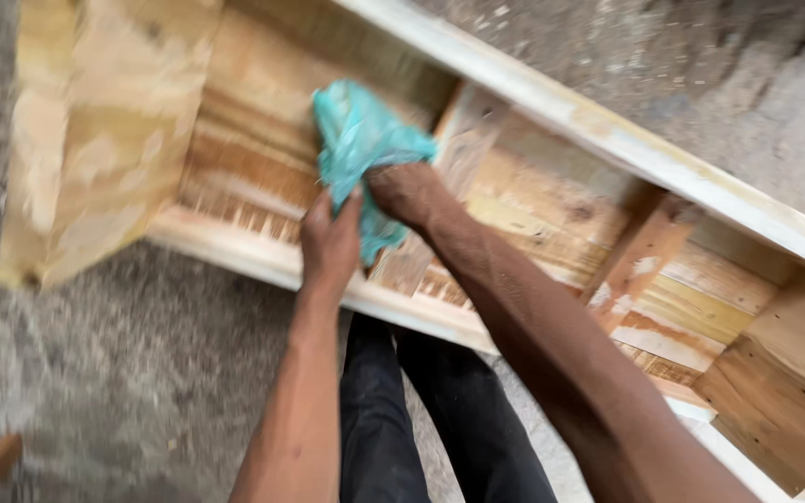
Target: The person applies a substance to the joints and seams of a wooden box by hand and using a small tool.
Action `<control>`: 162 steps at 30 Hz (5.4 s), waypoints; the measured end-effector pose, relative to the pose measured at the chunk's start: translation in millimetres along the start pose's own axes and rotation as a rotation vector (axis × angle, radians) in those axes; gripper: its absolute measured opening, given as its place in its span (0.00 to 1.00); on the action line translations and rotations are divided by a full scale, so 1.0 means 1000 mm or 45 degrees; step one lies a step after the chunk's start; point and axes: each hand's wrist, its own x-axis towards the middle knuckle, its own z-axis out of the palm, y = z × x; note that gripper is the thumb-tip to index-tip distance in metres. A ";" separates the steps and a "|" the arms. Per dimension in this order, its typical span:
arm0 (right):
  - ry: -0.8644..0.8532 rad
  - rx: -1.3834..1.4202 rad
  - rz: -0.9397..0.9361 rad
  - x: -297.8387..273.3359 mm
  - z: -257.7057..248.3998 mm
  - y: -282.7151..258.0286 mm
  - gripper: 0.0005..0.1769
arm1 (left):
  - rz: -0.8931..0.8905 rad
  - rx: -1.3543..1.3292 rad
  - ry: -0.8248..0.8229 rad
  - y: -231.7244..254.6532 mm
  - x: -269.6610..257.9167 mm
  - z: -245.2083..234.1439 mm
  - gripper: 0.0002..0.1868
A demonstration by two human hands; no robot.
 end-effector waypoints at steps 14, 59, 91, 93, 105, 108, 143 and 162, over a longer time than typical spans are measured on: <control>0.075 2.408 0.973 -0.220 -0.043 0.001 0.26 | 0.248 0.213 0.170 0.014 -0.012 0.009 0.22; -0.330 0.544 1.396 -0.242 -0.072 0.060 0.35 | 0.850 1.666 -0.637 0.115 0.046 0.156 0.58; -0.650 0.185 1.002 -0.318 0.020 0.027 0.31 | 0.815 1.556 -0.764 0.118 0.077 0.143 0.51; -0.669 0.198 1.001 -0.314 0.010 0.030 0.28 | 0.764 1.540 -0.788 0.121 0.086 0.145 0.49; -0.715 0.413 1.272 -0.305 0.022 0.046 0.28 | 0.649 1.372 -0.834 0.125 0.099 0.139 0.45; -0.523 0.517 1.378 -0.288 0.024 0.046 0.27 | 0.651 1.381 -0.858 0.125 0.094 0.141 0.45; 0.442 0.566 1.662 -0.505 -0.065 0.058 0.21 | 1.014 1.249 -0.162 0.040 -0.029 0.247 0.58; 1.592 2.171 1.694 -0.527 -0.071 0.175 0.26 | 0.579 1.691 -0.336 0.109 -0.038 0.293 0.62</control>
